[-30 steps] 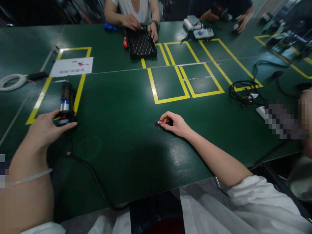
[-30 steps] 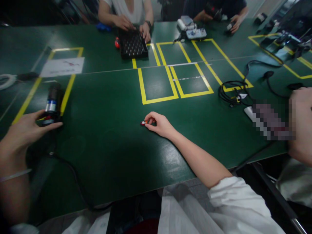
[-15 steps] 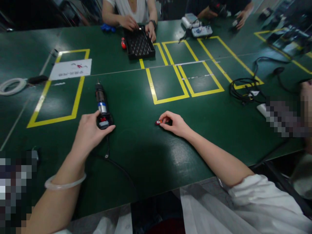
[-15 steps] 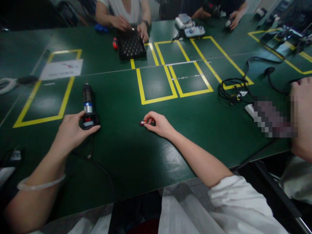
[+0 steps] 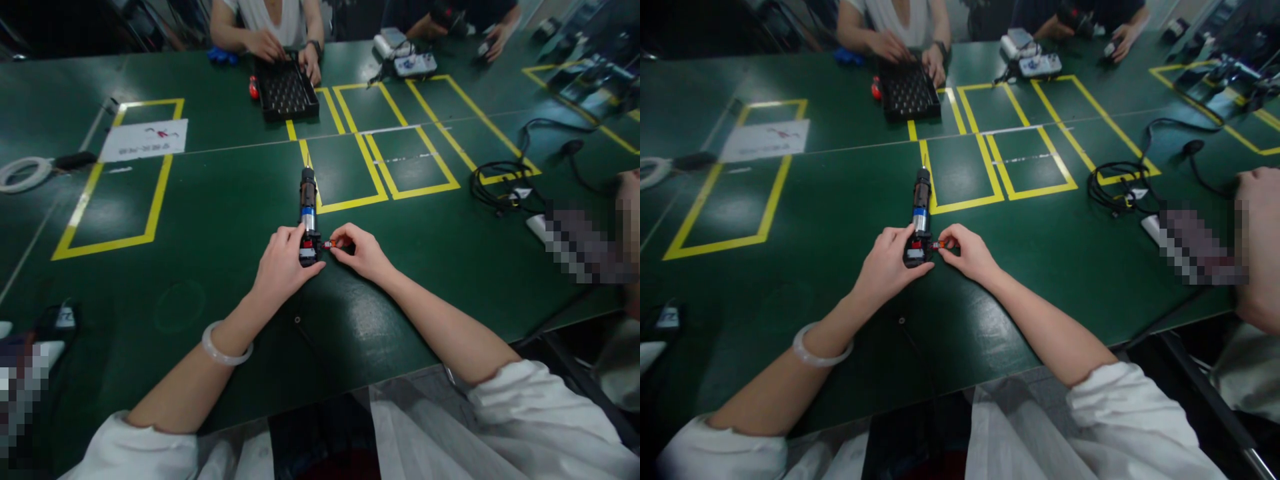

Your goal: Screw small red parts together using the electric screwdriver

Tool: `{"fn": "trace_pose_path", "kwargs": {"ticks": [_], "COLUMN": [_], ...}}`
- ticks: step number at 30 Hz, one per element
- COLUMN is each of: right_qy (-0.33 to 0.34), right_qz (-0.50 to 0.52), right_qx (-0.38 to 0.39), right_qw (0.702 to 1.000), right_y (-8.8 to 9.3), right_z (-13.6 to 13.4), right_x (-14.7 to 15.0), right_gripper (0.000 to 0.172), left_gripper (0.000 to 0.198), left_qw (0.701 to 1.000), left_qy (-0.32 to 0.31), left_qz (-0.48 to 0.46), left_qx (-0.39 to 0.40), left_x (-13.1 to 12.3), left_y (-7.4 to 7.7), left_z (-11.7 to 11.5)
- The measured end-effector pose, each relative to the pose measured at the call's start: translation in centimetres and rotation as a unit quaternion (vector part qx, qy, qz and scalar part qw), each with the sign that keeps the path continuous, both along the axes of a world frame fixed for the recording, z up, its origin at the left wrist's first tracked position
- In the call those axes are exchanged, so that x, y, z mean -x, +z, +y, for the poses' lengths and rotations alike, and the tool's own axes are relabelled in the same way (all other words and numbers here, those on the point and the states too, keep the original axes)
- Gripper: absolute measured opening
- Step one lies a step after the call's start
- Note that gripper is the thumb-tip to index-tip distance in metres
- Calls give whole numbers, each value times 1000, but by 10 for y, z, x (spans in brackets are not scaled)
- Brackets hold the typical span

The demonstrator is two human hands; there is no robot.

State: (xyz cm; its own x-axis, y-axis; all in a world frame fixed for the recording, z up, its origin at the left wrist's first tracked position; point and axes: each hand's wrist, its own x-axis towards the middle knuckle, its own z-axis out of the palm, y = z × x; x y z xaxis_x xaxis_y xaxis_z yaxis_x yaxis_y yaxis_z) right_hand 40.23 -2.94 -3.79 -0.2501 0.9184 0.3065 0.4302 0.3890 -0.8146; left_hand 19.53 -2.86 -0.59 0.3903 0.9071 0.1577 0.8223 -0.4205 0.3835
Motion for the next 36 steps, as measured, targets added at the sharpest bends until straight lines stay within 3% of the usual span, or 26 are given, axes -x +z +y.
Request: {"fn": "trace_pose_path", "kwargs": {"ticks": [8, 14, 21, 26, 31, 36], "right_qy": [12, 22, 3, 49, 96, 93], "right_qz": [-69, -32, -13, 25, 45, 63], "right_qx": [-17, -14, -24, 5, 36, 56], "right_qw": [997, 999, 1000, 998, 994, 992], "right_y": [1, 1, 4, 6, 5, 1], "right_z": [-2, -4, -4, -5, -7, -6], "right_x": [2, 3, 1, 1, 0, -1], "right_gripper": [9, 28, 23, 28, 32, 34], "left_gripper": [75, 79, 72, 72, 73, 73], "left_qw": [1000, 1000, 997, 989, 982, 971], "left_qy": [-18, -3, 25, 51, 39, 51], "left_qz": [-3, -5, 77, 141, 184, 231], "left_qx": [4, 10, 2, 1, -21, -18], "left_x": [-7, -8, -18, -22, -7, 32], "left_y": [-3, -4, 7, 14, 16, 23], "left_z": [-5, -9, -7, 2, 8, 11]}}
